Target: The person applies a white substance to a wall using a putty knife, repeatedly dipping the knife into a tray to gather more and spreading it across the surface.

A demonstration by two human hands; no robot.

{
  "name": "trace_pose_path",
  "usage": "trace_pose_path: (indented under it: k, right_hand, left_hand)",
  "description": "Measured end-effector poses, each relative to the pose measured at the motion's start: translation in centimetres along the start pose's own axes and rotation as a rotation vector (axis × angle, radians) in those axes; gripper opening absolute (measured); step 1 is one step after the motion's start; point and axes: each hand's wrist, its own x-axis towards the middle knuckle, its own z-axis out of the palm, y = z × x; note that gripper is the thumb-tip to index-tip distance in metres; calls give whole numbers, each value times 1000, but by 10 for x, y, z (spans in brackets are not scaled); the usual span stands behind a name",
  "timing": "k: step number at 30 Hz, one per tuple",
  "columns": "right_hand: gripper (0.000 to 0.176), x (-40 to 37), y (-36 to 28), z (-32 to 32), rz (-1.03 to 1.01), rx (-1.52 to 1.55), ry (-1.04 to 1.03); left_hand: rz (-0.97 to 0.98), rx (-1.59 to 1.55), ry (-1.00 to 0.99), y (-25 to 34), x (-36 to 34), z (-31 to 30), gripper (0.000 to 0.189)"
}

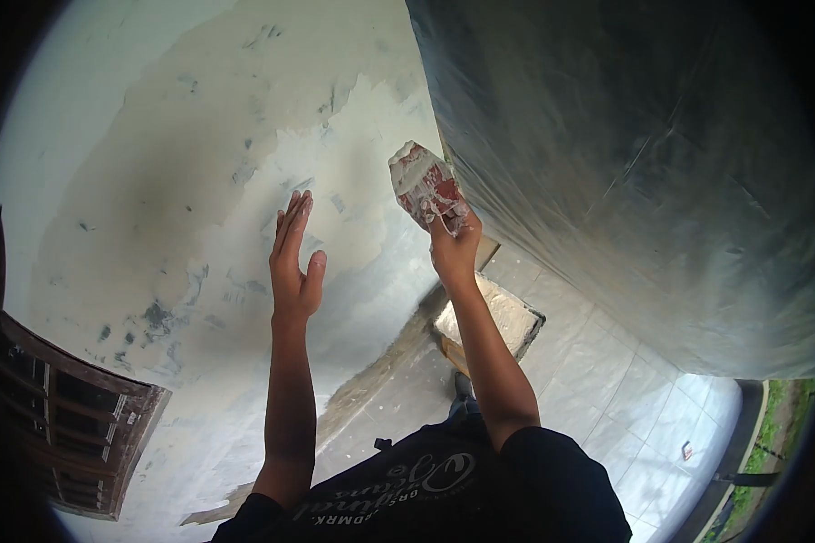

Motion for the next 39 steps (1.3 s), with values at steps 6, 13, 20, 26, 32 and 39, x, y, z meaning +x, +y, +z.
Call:
trace_pose_path:
  k: [6,13,20,26,32,39]
  right_hand:
    - [36,77,38,41,-426,-465,39]
    - [38,149,94,70,-609,-812,57]
    - [56,160,111,79,-761,-1031,-98]
    - [55,129,126,65,-776,-1137,-197]
    - [57,92,119,51,-495,-932,-111]
    - [56,159,96,76,-756,-1067,5]
  left_hand:
    - [112,122,-10,-46,40,19,57]
    - [189,251,-5,-107,64,53,57]
    - [314,490,10,-136,61,69,65]
    - [361,427,30,-140,59,69,69]
    - [393,403,22,-141,57,67,68]
    - [375,413,-2,-140,58,68,67]
